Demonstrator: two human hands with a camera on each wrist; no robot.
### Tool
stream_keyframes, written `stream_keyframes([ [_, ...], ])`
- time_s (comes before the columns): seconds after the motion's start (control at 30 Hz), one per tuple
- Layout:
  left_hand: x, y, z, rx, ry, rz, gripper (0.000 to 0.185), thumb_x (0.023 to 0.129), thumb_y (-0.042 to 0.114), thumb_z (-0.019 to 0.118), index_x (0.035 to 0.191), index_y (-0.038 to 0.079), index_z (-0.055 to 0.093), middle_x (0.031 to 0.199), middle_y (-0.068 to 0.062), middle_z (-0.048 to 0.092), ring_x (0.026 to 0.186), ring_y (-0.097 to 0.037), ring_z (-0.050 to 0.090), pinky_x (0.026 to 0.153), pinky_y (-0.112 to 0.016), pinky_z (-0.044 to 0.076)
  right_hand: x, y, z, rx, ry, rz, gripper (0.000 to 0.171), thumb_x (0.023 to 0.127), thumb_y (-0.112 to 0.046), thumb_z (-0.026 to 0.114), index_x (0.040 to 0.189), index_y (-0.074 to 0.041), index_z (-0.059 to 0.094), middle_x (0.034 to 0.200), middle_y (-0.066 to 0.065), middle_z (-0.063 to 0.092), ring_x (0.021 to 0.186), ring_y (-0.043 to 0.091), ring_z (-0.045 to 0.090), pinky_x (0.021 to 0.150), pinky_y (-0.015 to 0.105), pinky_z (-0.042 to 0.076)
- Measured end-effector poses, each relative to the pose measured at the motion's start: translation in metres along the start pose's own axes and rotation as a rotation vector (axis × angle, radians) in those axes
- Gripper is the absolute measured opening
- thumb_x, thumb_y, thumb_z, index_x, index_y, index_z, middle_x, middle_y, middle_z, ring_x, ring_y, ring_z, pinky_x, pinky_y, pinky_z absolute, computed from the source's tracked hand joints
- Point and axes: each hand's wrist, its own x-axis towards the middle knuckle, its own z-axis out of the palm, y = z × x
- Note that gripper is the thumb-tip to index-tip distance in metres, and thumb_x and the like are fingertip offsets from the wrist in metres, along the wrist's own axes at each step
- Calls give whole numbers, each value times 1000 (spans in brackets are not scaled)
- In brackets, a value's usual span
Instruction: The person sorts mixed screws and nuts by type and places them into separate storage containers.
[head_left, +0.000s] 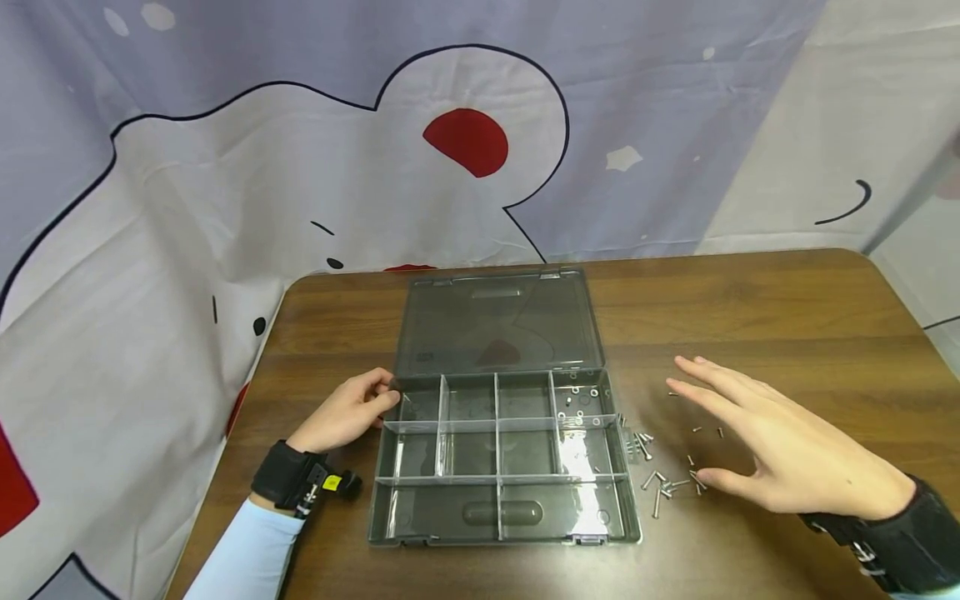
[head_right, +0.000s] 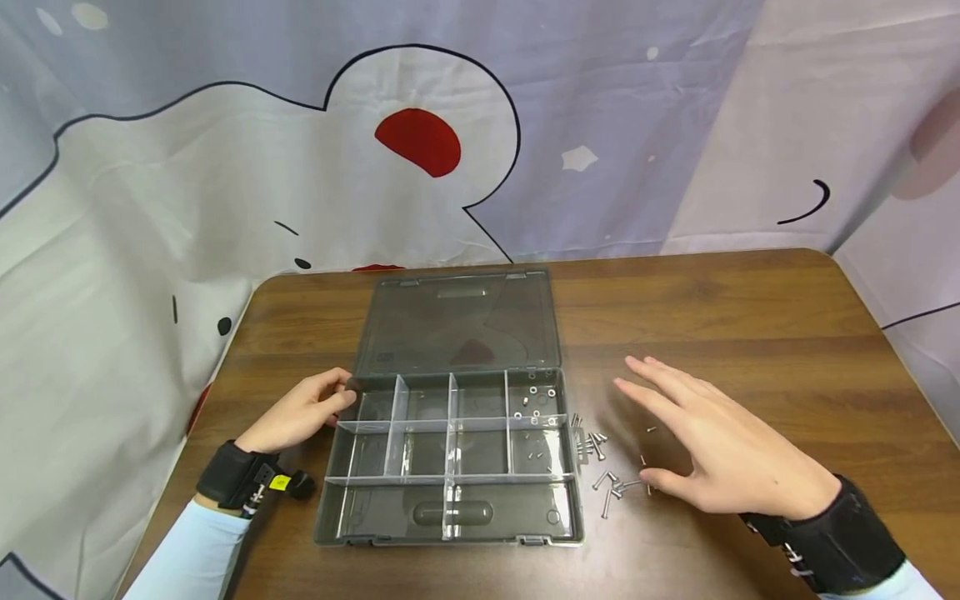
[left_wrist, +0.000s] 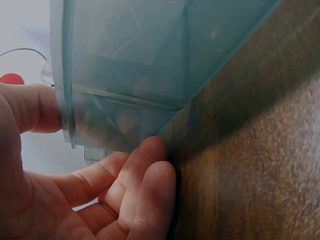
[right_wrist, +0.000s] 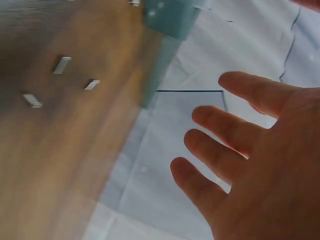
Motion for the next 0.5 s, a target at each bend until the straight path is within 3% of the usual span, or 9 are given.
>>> stream_keyframes([
  [0.1,0,0,0,-2,5,2,29,106,25,56,124,4,58,96,-6,56,75,-15,67,74,-34,57,-8,5,10,3,30,-30,63,85,-46,82,138,-16,63,141,-2,59,122,18,60,115,12,29],
  [0.17,0,0,0,-3,6,2,28,105,25,56,124,4,58,95,-6,56,75,-16,66,74,-34,57,-12,7,19,33,66,-70,39,98,-48,66,120,-17,71,120,-9,63,103,9,63,99,10,41],
  [0.23,0,-1,0,-2,10,-5,27,105,25,56,123,5,59,95,-6,56,75,-16,67,74,-34,57,-15,9,30,68,99,-103,38,105,-48,48,104,-20,73,104,-15,60,88,1,61,82,11,46],
  [0.3,0,-1,0,-2,7,-7,26,105,25,56,123,5,59,94,-5,56,75,-16,67,74,-33,57,-19,9,39,108,120,-121,44,106,-46,38,97,-21,72,97,-17,57,82,-2,58,74,10,47],
  [0.43,0,-2,1,-2,8,-7,27,105,25,56,123,5,59,94,-5,56,75,-16,66,74,-33,57,-25,8,52,139,136,-111,42,107,-45,40,91,-24,72,96,-19,59,80,-5,59,71,9,47],
  [0.5,0,-2,0,-1,10,-6,28,105,25,56,123,4,59,94,-6,55,75,-16,66,74,-34,57,-26,7,56,141,127,-97,33,107,-40,49,91,-24,72,95,-19,59,80,-5,58,70,9,47],
])
